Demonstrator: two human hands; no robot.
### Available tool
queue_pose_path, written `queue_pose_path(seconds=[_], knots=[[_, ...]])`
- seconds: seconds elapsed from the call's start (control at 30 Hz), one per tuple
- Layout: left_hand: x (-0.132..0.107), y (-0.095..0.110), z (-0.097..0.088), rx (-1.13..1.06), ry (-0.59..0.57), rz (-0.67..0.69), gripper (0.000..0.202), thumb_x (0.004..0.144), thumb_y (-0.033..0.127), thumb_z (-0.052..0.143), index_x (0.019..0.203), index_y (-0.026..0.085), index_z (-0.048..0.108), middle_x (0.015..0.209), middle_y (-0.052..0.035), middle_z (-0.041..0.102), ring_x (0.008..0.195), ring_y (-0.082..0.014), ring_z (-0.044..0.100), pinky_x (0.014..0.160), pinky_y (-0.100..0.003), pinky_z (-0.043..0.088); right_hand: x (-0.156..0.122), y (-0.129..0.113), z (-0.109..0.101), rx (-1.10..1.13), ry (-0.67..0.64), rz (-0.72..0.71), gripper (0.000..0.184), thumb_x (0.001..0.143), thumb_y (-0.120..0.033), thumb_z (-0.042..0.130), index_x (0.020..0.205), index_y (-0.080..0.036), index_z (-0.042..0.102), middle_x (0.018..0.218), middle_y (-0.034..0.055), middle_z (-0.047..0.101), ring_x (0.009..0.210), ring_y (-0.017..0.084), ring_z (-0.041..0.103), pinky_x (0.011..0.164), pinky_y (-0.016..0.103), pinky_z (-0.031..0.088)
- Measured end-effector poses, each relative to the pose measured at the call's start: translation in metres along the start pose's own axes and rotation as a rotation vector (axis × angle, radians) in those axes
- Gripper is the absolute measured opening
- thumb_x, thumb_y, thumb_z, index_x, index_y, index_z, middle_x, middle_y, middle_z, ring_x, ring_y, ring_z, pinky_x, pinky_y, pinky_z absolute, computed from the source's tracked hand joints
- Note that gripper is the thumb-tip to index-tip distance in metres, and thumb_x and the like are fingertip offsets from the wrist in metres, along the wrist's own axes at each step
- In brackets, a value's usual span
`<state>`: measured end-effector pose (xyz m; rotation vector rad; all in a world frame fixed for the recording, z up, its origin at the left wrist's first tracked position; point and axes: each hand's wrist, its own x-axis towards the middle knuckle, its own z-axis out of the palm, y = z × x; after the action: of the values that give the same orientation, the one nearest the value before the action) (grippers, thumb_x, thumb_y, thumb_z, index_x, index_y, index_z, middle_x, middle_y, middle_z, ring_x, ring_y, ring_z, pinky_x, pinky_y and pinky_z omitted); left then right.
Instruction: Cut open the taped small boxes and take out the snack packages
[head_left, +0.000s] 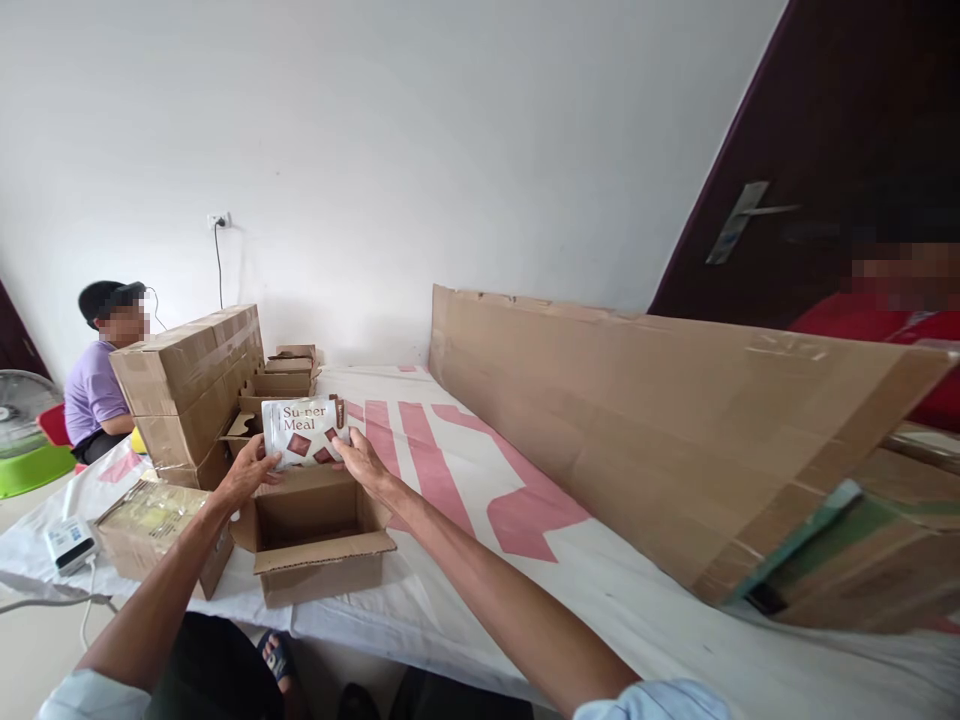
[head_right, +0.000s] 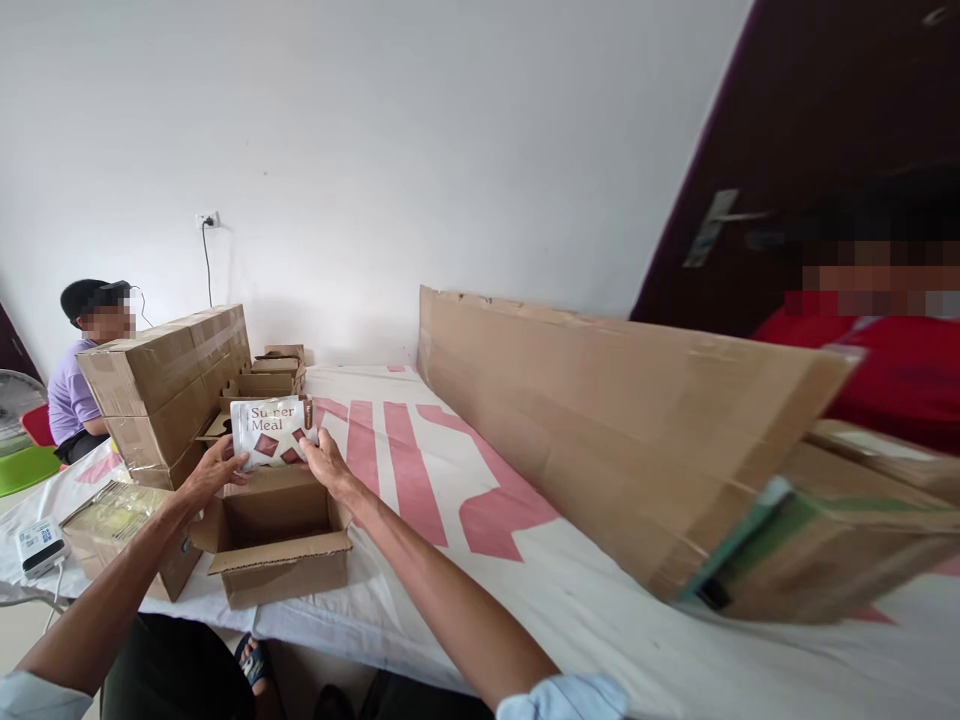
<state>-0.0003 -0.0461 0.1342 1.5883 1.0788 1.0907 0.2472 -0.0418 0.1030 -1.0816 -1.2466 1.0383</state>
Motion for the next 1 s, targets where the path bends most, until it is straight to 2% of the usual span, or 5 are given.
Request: queue_pose_path(seconds=[0.3,0.53,0.67,0.8,1.0], knots=[[-0.009,0.028,0.003,-0.022,-0.004,0.057,0.074,0.064,0.063,0.094,0.117,0.019,0.066,0.108,-0.0105,0.077,0.094,-0.0265,0.074,0.068,-0.031,0.06,-0.017,-0.018,-0.007,0.085,-0.078,-0.105,0.042,0.084,-0.052,0.068,0.115,-0.026,0.057,0.125,0.0072,0.072,0.11,0.027,0.071,0.082,0.037,0.062],[-0.007,0.057,0.002,-0.096,0.005,0.131,0.065,0.064,0.051,0.098,0.113,0.015,0.074,0.106,-0.0142,0.083,0.088,-0.0293,0.077,0.067,-0.034,0.061,-0.026,-0.053,-0.013,0.055,-0.148,-0.3,0.042,0.09,-0.05,0.068,0.126,-0.03,0.061,0.137,0.0066,0.07,0.125,0.03,0.066,0.096,0.043,0.059],[-0.009,0.079,-0.01,-0.147,0.155,0.272,0.062,0.062,0.046,0.101,0.108,0.014,0.075,0.1,-0.0131,0.084,0.088,-0.0294,0.079,0.07,-0.035,0.062,-0.022,-0.05,-0.032,-0.333,-0.176,-0.366,0.048,0.083,-0.043,0.081,0.127,-0.028,0.069,0.137,0.0098,0.07,0.134,0.035,0.059,0.108,0.046,0.048],[-0.015,0.092,-0.026,-0.189,0.254,0.329,0.069,0.057,0.045,0.103,0.111,0.014,0.075,0.103,-0.0123,0.085,0.092,-0.0305,0.08,0.076,-0.038,0.066,-0.02,-0.03,-0.05,-0.971,-0.349,-0.166,0.043,0.077,-0.038,0.086,0.116,-0.024,0.075,0.124,0.012,0.072,0.119,0.037,0.063,0.094,0.04,0.048],[-0.03,0.085,-0.032,-0.187,0.38,0.275,0.075,0.052,0.046,0.105,0.113,0.015,0.076,0.111,-0.0132,0.084,0.099,-0.032,0.08,0.086,-0.043,0.066,-0.034,-0.02,-0.058,-1.088,-0.386,-0.071,0.046,0.081,-0.017,0.071,0.126,-0.023,0.074,0.12,0.0101,0.077,0.114,0.032,0.068,0.088,0.034,0.047]])
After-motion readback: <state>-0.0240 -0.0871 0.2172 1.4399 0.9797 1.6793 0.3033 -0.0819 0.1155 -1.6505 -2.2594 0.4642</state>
